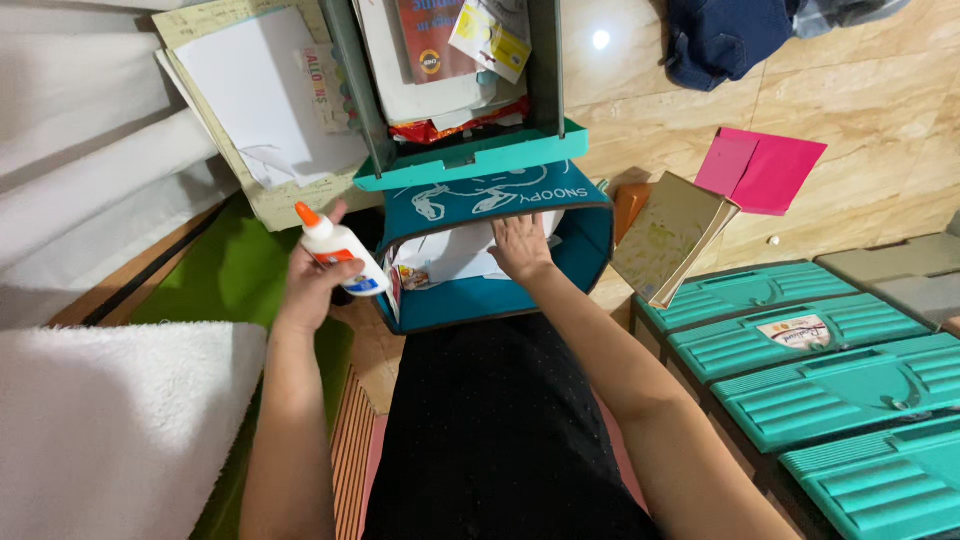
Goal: The person places a light stick on a basket, then opens a drawer and removes a drawer unit. Sitting on the floor, they sort through notebooks, papers, and a box of stationery, placing items into the drawer unit and closing it.
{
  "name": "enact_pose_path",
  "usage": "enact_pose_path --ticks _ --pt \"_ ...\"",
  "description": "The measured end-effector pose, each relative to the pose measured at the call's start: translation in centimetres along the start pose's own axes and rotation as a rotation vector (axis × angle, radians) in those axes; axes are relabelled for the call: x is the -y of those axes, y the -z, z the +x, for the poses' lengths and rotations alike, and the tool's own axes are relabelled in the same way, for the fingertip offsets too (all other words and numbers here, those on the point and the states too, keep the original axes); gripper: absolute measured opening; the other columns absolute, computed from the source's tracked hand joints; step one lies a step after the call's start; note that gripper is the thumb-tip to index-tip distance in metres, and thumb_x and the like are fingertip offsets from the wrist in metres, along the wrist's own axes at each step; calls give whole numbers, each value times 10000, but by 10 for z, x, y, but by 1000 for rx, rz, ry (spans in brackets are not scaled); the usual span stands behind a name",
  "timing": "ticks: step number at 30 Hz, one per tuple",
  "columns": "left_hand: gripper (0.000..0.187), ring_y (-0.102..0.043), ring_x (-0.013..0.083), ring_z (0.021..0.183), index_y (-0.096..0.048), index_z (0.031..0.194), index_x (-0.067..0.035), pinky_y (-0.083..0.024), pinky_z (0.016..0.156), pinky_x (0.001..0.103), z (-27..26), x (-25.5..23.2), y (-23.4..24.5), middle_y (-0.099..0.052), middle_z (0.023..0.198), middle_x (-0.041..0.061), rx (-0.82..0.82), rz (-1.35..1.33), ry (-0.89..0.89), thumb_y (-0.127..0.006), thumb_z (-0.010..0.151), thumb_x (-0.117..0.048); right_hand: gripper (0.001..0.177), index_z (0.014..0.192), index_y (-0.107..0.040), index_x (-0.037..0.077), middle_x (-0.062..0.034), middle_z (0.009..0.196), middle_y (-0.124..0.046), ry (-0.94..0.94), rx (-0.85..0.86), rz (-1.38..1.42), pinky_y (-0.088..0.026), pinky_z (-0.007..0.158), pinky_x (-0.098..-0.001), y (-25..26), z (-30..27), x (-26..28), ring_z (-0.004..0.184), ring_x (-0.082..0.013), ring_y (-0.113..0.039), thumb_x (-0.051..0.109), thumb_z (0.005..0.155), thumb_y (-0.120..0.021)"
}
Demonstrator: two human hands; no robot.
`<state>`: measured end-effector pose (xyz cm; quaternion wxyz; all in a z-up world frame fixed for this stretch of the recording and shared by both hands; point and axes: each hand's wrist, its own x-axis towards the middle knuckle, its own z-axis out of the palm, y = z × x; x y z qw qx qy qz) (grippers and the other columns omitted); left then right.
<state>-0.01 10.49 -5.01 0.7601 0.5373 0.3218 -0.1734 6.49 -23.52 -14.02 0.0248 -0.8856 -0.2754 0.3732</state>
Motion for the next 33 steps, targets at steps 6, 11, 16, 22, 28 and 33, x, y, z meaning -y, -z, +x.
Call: enact_pose_path --ticks 6,11,16,22,28,33 --pt "868 -665 94 1030 -518 1484 -80 -568 914 276 -20 -14 -32 -618 1430 27 74 200 -1 -879 694 -63 712 1469 -455 60 -225 1451 -447 61 -215 118 -349 1148 -524 -2 -10 0 1372 -410 -406 242 852 -760" --pt "684 -670 134 1118 -623 1388 -59 -569 959 311 -38 -1 -44 -662 1340 72 193 250 47 -878 754 -71 350 1221 -616 122 -109 1275 -598 121 -139 118 -414 983 -514 -14 -29 -3 1190 -345 -532 177 897 -735" --pt "532 -670 141 1157 -650 1242 -52 -545 993 311 -39 10 -51 -689 1357 76 231 269 -7 -886 765 -65 236 1164 -697 178 -24 1147 -652 558 -150 117 -452 1003 -483 -49 -49 6 1115 -254 -595 156 930 -716" --pt "478 -690 110 1033 -669 1181 -67 -567 912 299 -38 8 -53 -728 1246 63 191 284 102 -885 754 -88 649 1426 -520 -5 -204 1298 -540 214 -167 133 -385 1087 -549 -8 -20 10 1240 -377 -508 284 900 -767" --pt "456 -692 96 1013 -673 1161 -60 -564 904 284 -40 3 -51 -742 1197 48 174 291 82 -885 758 -91 611 1308 -533 91 -169 1403 -491 152 -106 -12 -284 1191 -564 -9 -2 6 1351 -365 -414 291 795 -798" --pt "476 -693 101 1032 -679 1163 -65 -555 917 289 -40 3 -45 -747 1182 42 131 367 18 -887 736 -88 729 1353 -531 83 -200 1351 -488 180 -60 158 -271 1189 -552 -22 -28 14 1378 -408 -399 305 716 -804"
